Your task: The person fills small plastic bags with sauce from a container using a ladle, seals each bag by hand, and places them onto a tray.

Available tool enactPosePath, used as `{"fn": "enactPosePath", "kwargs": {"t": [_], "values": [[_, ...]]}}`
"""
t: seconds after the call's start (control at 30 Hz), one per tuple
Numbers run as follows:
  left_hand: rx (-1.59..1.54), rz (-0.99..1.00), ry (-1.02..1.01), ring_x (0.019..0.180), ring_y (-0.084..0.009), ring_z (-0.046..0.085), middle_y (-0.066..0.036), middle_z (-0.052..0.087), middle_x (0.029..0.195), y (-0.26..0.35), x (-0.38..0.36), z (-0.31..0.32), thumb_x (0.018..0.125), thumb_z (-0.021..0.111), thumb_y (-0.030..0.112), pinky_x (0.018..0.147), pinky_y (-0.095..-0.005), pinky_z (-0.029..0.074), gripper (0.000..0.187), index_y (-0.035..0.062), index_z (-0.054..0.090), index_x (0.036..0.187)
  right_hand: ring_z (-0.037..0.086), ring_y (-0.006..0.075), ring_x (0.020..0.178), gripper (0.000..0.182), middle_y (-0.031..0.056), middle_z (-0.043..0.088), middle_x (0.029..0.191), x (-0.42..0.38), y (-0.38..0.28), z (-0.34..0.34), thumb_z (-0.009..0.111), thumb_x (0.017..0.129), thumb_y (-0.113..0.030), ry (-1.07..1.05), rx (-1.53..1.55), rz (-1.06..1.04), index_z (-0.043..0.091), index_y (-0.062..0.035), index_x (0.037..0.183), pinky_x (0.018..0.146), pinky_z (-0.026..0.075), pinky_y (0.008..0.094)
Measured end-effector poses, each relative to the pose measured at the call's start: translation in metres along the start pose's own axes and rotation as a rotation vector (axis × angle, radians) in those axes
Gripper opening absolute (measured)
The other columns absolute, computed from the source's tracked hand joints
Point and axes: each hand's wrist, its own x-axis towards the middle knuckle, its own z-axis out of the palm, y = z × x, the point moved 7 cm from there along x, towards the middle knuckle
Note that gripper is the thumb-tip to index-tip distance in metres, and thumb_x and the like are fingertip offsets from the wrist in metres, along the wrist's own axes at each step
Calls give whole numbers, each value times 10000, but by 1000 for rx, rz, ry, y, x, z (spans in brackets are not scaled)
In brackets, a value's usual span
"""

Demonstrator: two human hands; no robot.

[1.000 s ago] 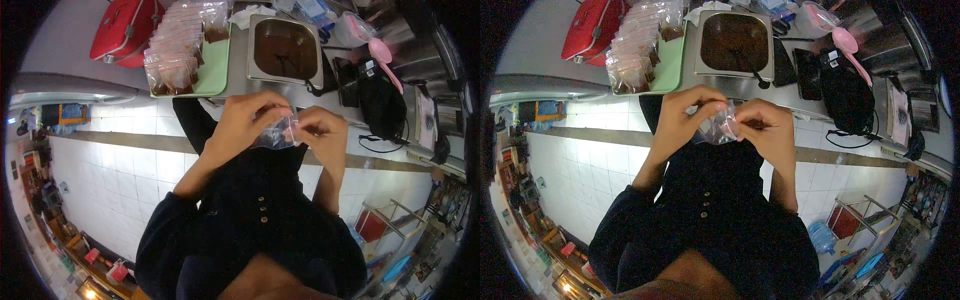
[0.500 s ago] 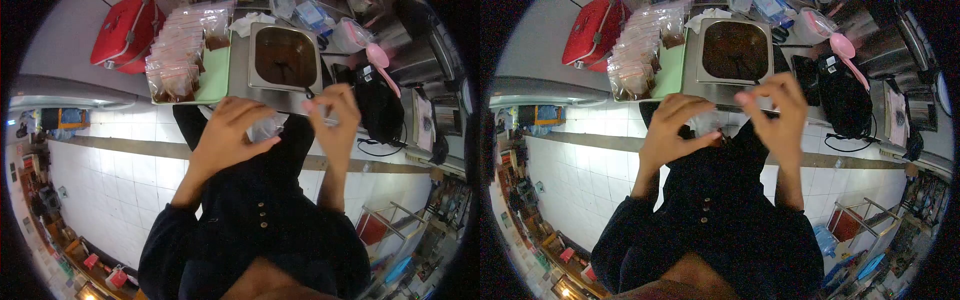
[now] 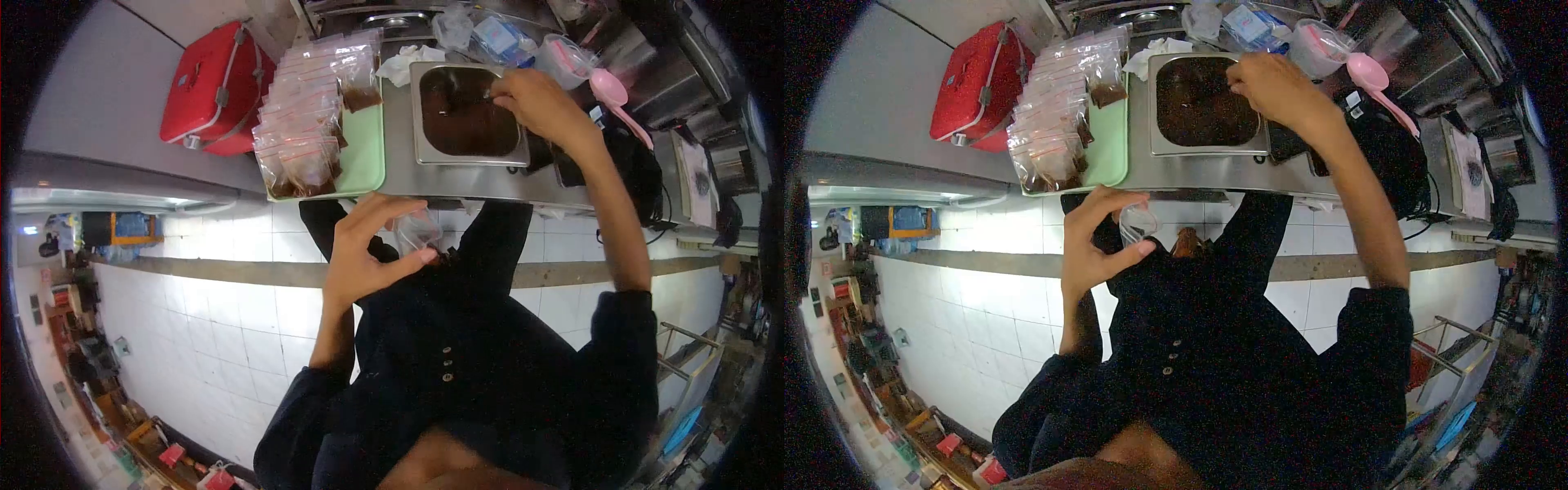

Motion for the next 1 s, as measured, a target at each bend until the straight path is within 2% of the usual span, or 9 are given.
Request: {"fn": "enactPosePath", "kwargs": {"t": [0.03, 0.23, 0.33, 0.43, 0.53, 0.63, 0.73, 0.9, 1.0], "values": [[-25, -37, -12, 869, -183, 623, -92, 729, 1038, -5, -3, 0, 686, 924, 239, 732, -296, 477, 578, 37, 731, 1193, 667, 403, 948, 152, 203, 692, 998, 5, -2, 0, 607, 901, -19, -86, 33, -28, 699, 9, 1019, 841, 520, 475], [22, -41, -16, 868, -167, 652, -112, 744, 1079, -9, -8, -4, 611, 981, 273, 703, -289, 478, 692, 46, 732, 1215, 667, 369, 954, 214, 164, 701, 941, -8, -35, 3, 614, 826, 26, -346, 96, -136, 698, 9, 1021, 855, 522, 446], [4, -42, -13, 836, -155, 676, -104, 758, 1063, -9, -8, -4, 630, 977, 253, 769, -285, 526, 642, 50, 749, 1195, 683, 317, 864, 217, 142, 714, 903, -12, -24, 21, 614, 822, 14, -446, 186, -175, 705, 25, 1019, 802, 536, 411], [-117, -81, 1, 854, -159, 690, -102, 758, 1065, -18, -10, -2, 648, 966, 249, 779, -290, 523, 617, 57, 751, 1194, 707, 239, 767, 253, 133, 734, 820, -13, -14, 25, 695, 817, -73, -512, 517, -20, 731, 46, 1037, 732, 543, 370], [-136, -28, 0, 881, -174, 683, -108, 755, 1060, -12, -1, -6, 706, 922, 242, 811, -299, 515, 566, 45, 742, 1204, 611, 112, 661, 205, 63, 723, 849, -19, 8, 25, 672, 846, -77, -481, 749, 108, 733, 45, 999, 590, 493, 289], [-181, 35, 30, 929, -177, 669, -94, 734, 1058, -13, 11, -10, 758, 871, 239, 840, -292, 495, 546, 28, 719, 1239, 523, 40, 614, 183, 9, 675, 810, -32, 17, 14, 692, 903, -122, -538, 858, 340, 743, 11, 1019, 484, 373, 203], [-223, 21, 88, 932, -166, 639, -64, 702, 1058, -15, 25, -15, 783, 851, 236, 830, -281, 478, 555, 14, 697, 1269, 416, 24, 592, 200, -23, 619, 812, -43, 30, 17, 666, 955, -142, -472, 1072, 388, 731, -23, 1102, 446, 244, 179], [-225, -95, 253, 810, -90, 548, -7, 666, 997, -35, 59, -16, 757, 895, 229, 702, -252, 428, 551, 61, 719, 1251, 424, 27, 607, 174, -33, 605, 833, -54, 46, 14, 644, 1008, -157, -370, 1259, 384, 704, -37, 1118, 461, 241, 174], [18, -43, 249, 777, -105, 543, -25, 656, 977, -25, 83, -18, 744, 905, 244, 698, -258, 435, 540, 39, 731, 1213, 438, 29, 620, 170, -31, 611, 840, -59, 46, 12, 636, 1015, -156, -338, 1269, 405, 704, -39, 1118, 467, 245, 172]]}}
